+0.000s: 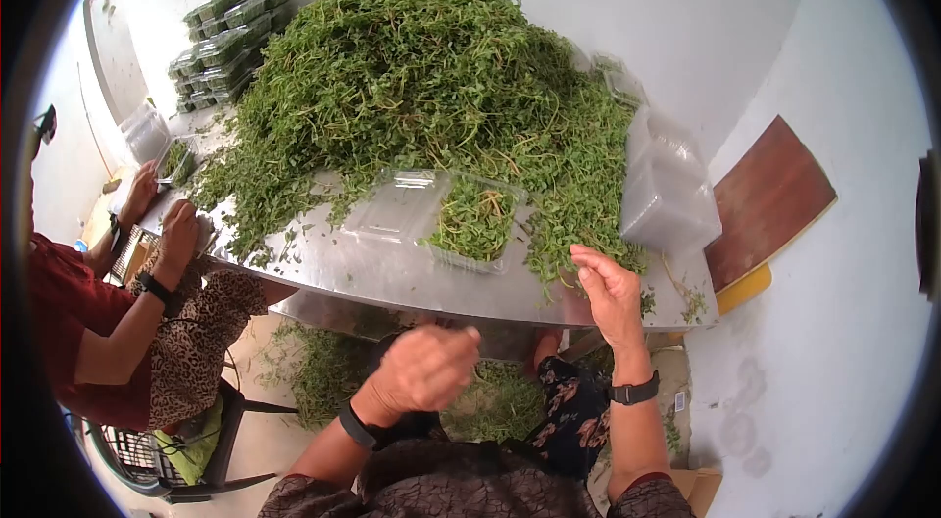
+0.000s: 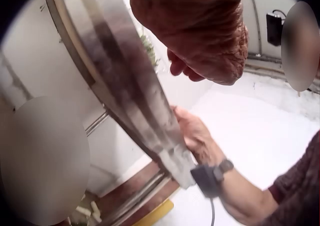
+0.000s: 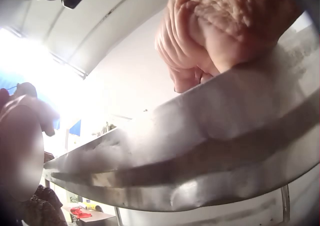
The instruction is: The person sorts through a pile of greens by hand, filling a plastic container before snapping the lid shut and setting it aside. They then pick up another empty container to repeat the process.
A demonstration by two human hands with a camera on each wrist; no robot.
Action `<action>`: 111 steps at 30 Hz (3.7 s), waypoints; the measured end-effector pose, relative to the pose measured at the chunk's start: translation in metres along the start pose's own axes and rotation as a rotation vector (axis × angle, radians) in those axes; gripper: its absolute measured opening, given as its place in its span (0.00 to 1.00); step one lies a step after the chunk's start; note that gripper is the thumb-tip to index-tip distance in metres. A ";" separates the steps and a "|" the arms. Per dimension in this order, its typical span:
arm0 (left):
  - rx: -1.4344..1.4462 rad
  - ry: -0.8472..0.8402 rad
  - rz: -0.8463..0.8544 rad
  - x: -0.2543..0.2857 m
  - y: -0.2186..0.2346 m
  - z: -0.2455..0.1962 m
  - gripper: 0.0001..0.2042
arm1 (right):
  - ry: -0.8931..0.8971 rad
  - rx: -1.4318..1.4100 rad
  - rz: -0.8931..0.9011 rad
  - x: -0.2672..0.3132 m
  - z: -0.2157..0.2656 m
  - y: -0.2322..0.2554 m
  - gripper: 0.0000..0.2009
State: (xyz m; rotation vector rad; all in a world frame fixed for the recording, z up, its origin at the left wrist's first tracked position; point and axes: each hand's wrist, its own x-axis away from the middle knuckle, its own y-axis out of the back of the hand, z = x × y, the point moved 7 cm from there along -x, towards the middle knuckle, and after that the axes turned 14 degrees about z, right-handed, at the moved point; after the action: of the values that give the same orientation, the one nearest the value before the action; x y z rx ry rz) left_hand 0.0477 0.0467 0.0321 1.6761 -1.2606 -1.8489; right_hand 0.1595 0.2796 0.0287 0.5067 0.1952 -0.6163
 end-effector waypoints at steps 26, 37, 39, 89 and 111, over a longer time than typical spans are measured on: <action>1.232 0.810 0.294 0.118 -0.152 0.093 0.10 | -0.358 0.986 0.495 -0.180 0.009 -0.021 0.28; 1.241 0.773 0.261 0.111 -0.158 0.093 0.09 | -0.099 0.827 0.162 -0.171 -0.004 0.013 0.09; 1.235 0.772 0.258 0.108 -0.156 0.093 0.09 | -0.090 0.536 0.033 -0.162 -0.001 0.028 0.06; 1.211 0.786 0.224 0.105 -0.171 0.092 0.10 | 0.218 0.783 0.082 -0.051 0.085 -0.071 0.19; 1.254 0.814 0.208 0.113 -0.174 0.095 0.10 | -0.030 -0.400 -0.139 -0.068 0.049 -0.053 0.08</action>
State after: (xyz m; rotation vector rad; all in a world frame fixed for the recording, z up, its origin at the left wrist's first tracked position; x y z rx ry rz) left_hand -0.0150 0.0928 -0.1818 2.2620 -2.1371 0.0397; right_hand 0.0744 0.2518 0.0716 0.0985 0.3192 -0.6993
